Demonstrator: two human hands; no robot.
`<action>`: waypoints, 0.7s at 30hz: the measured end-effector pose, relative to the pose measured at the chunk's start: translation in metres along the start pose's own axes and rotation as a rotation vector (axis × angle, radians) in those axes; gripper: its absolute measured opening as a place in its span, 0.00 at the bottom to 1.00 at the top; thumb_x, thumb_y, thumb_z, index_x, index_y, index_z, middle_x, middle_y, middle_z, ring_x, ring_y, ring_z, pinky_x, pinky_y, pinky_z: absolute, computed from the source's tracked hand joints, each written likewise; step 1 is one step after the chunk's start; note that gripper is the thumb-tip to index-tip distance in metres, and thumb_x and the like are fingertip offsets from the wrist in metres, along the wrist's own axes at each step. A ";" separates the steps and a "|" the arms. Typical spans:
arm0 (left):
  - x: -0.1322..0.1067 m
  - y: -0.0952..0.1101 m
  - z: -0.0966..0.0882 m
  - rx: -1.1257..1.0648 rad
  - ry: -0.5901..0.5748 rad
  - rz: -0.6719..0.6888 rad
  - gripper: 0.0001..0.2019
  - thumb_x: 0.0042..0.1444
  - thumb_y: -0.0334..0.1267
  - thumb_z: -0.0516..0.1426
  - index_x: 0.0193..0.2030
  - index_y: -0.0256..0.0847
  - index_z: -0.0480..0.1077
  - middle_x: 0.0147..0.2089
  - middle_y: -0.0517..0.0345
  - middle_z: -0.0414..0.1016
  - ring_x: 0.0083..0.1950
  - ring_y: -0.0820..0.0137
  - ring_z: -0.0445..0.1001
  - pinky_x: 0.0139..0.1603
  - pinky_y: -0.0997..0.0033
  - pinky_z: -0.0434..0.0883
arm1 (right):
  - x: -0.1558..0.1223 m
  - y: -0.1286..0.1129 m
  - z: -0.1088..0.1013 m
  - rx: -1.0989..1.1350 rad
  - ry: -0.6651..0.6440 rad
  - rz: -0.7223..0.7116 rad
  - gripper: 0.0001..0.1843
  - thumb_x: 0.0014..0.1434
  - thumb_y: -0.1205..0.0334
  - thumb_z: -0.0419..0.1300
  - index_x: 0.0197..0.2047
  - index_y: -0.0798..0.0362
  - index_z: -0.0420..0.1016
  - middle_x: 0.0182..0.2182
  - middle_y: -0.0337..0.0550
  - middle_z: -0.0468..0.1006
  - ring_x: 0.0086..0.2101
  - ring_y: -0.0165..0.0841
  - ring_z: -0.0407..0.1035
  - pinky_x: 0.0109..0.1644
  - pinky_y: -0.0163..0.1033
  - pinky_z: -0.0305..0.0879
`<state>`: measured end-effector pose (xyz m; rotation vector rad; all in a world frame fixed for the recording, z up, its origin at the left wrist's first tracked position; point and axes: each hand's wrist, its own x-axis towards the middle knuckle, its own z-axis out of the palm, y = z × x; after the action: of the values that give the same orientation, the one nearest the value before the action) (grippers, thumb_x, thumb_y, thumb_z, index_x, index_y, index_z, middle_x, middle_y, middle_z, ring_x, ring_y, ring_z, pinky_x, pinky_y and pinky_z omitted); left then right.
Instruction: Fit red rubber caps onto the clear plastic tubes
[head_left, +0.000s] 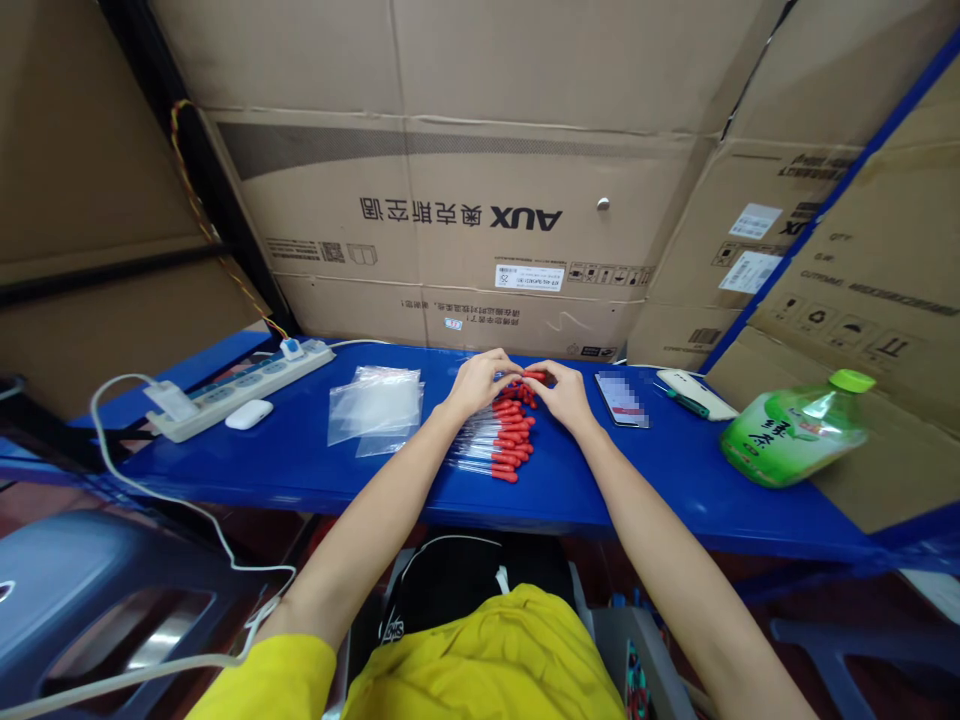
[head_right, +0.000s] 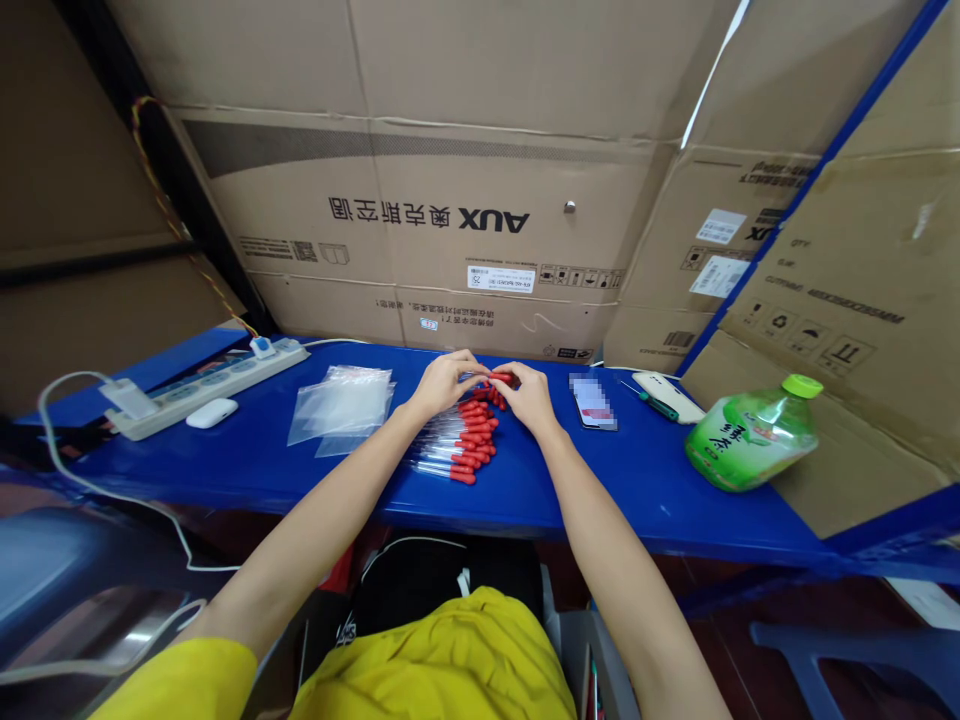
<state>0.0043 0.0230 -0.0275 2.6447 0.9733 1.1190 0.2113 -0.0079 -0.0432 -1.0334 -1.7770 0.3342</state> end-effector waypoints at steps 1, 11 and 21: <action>0.000 -0.001 0.000 -0.013 0.008 -0.011 0.12 0.67 0.43 0.58 0.48 0.45 0.82 0.45 0.52 0.79 0.46 0.66 0.77 0.48 0.69 0.70 | 0.000 0.001 0.000 0.028 -0.019 0.015 0.12 0.60 0.54 0.64 0.43 0.52 0.82 0.38 0.46 0.85 0.36 0.39 0.78 0.46 0.44 0.74; 0.002 -0.018 0.000 -0.206 -0.061 0.076 0.18 0.70 0.45 0.53 0.46 0.38 0.82 0.46 0.48 0.83 0.47 0.63 0.80 0.52 0.66 0.70 | -0.001 0.012 0.001 0.235 -0.054 0.127 0.16 0.57 0.50 0.67 0.42 0.53 0.84 0.36 0.47 0.86 0.34 0.39 0.79 0.43 0.44 0.75; 0.004 -0.013 -0.002 -0.220 -0.079 0.066 0.17 0.69 0.44 0.54 0.45 0.40 0.83 0.45 0.48 0.84 0.46 0.63 0.79 0.53 0.64 0.71 | -0.003 0.012 0.003 0.360 -0.045 0.180 0.19 0.53 0.47 0.71 0.41 0.52 0.85 0.31 0.45 0.85 0.29 0.39 0.78 0.38 0.44 0.77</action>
<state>-0.0017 0.0355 -0.0279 2.5378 0.7088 1.0589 0.2146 -0.0025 -0.0537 -0.9304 -1.5907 0.7644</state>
